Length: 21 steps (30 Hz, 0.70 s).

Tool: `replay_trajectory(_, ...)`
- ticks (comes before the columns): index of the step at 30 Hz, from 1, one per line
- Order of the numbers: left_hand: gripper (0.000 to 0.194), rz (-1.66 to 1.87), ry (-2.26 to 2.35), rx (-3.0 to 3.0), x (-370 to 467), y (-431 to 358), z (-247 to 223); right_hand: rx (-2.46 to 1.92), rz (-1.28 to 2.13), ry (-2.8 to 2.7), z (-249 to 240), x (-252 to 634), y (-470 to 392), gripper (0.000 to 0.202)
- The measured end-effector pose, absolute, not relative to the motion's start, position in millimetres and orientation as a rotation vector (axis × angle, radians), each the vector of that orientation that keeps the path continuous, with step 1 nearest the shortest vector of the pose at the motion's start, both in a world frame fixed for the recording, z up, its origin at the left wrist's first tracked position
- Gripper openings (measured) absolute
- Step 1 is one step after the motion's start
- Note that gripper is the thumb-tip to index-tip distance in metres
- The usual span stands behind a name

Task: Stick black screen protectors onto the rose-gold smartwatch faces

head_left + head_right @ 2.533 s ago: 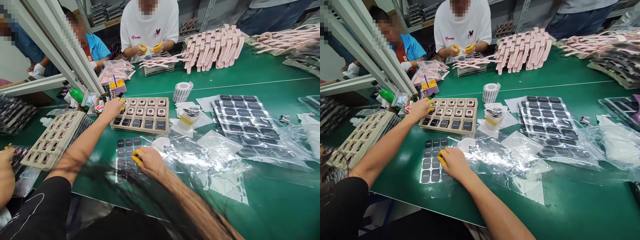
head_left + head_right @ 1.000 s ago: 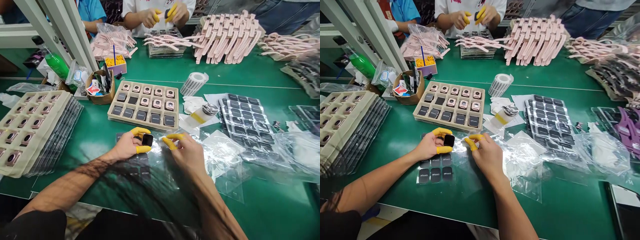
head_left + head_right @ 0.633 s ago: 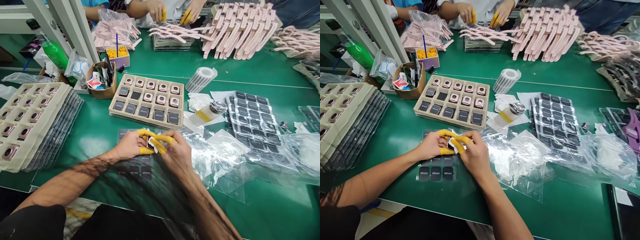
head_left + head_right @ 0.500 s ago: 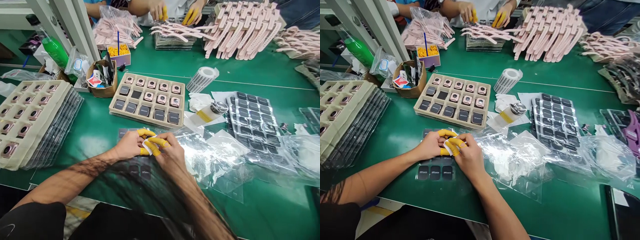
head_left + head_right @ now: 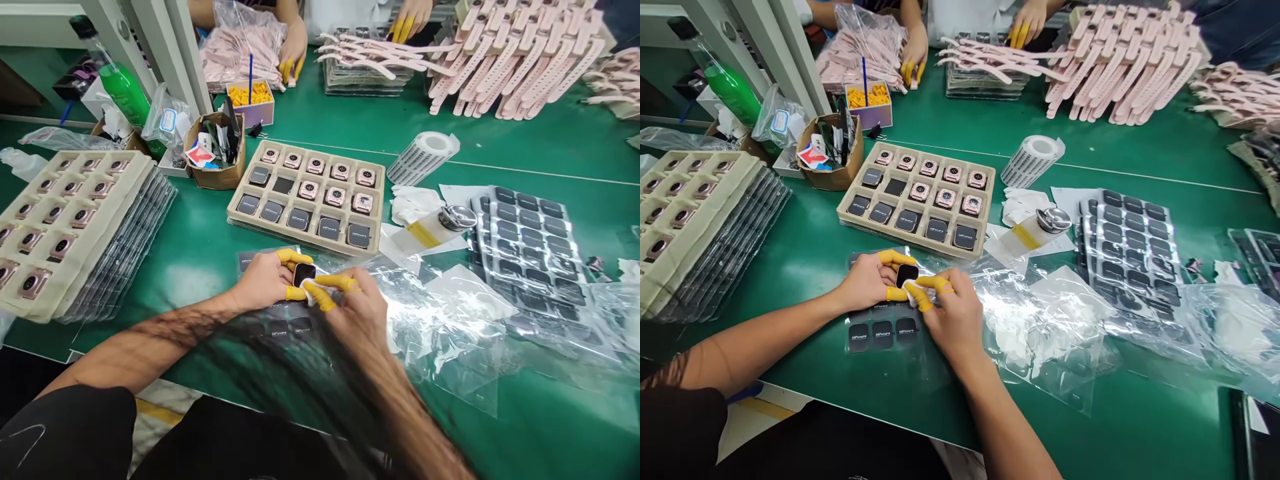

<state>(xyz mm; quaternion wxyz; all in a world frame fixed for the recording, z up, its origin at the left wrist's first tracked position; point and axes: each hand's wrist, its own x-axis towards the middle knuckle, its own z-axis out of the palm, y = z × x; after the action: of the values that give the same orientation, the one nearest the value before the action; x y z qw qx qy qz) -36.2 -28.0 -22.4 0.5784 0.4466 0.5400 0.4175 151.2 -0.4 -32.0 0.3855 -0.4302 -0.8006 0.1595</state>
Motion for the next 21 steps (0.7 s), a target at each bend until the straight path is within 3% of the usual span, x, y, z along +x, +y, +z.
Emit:
replay_trajectory(4,0.056,0.971,1.231,1.037,-36.9,-26.6,-21.9,-1.178,0.350,-2.001,-31.9,149.5,4.1,0.019)
replay_trajectory(8,0.069,0.943,1.233,0.965,-37.2,-22.8,-18.2,-1.319,0.148,-2.054,-25.5,179.5,-6.8,0.023)
replay_trajectory(14,0.078,0.950,1.156,0.873,-38.7,-16.8,-12.8,-0.924,0.474,-2.474,-32.4,208.6,-43.6,0.035)
replay_trajectory(21,0.075,0.943,1.122,0.828,-40.8,-17.8,-9.6,-0.996,0.594,-2.289,-44.1,181.2,-26.5,0.015)
